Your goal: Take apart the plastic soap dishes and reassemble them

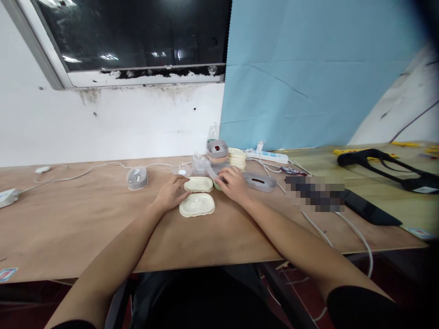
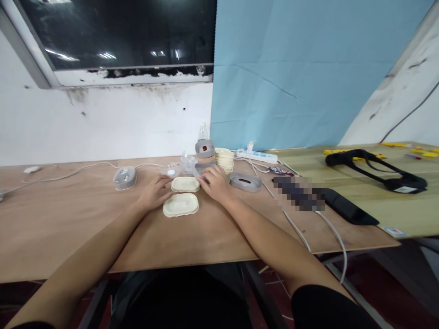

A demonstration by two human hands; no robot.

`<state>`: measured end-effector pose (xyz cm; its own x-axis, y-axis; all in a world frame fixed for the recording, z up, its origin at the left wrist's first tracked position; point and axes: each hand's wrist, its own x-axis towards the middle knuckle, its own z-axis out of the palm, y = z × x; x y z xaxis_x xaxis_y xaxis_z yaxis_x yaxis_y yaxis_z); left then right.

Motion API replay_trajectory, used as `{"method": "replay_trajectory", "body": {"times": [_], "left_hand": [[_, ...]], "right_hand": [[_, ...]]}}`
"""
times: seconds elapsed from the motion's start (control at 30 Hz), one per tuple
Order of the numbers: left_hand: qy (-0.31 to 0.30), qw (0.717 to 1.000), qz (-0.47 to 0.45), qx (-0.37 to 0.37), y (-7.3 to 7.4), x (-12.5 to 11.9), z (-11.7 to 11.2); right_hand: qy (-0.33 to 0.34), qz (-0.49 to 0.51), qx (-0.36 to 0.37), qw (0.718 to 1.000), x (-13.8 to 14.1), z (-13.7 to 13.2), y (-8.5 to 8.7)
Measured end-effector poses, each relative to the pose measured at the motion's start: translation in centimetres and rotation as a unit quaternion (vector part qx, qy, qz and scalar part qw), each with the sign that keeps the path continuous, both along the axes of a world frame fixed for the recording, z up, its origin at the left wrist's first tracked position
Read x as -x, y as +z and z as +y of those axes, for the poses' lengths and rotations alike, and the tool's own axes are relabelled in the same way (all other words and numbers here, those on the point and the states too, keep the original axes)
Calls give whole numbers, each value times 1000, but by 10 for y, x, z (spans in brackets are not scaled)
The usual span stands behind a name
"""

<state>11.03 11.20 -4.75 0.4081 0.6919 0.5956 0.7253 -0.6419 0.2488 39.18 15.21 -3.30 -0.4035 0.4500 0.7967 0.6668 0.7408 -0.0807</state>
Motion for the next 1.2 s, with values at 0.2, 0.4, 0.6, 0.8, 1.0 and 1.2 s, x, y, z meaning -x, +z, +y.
{"method": "replay_trajectory", "body": {"times": [0.2,0.4,0.6,0.8,1.0,1.2], "left_hand": [[-22,999,6,-38,3,-8,-4],[-41,997,-10,-71,1,-7,2],[1,983,-25,-181,0,-5,3],[16,974,1,-225,4,-4,0],[6,990,49,-136,11,-6,-7],[-49,998,22,-37,12,-5,-6]], "right_hand": [[111,-12,-125,986,19,-20,-7],[161,-18,-124,979,24,-19,-16],[212,18,-22,977,24,-22,-11],[238,193,300,903,35,-27,-13],[298,334,487,750,37,-19,-10],[305,348,559,688,35,-16,-11]]}}
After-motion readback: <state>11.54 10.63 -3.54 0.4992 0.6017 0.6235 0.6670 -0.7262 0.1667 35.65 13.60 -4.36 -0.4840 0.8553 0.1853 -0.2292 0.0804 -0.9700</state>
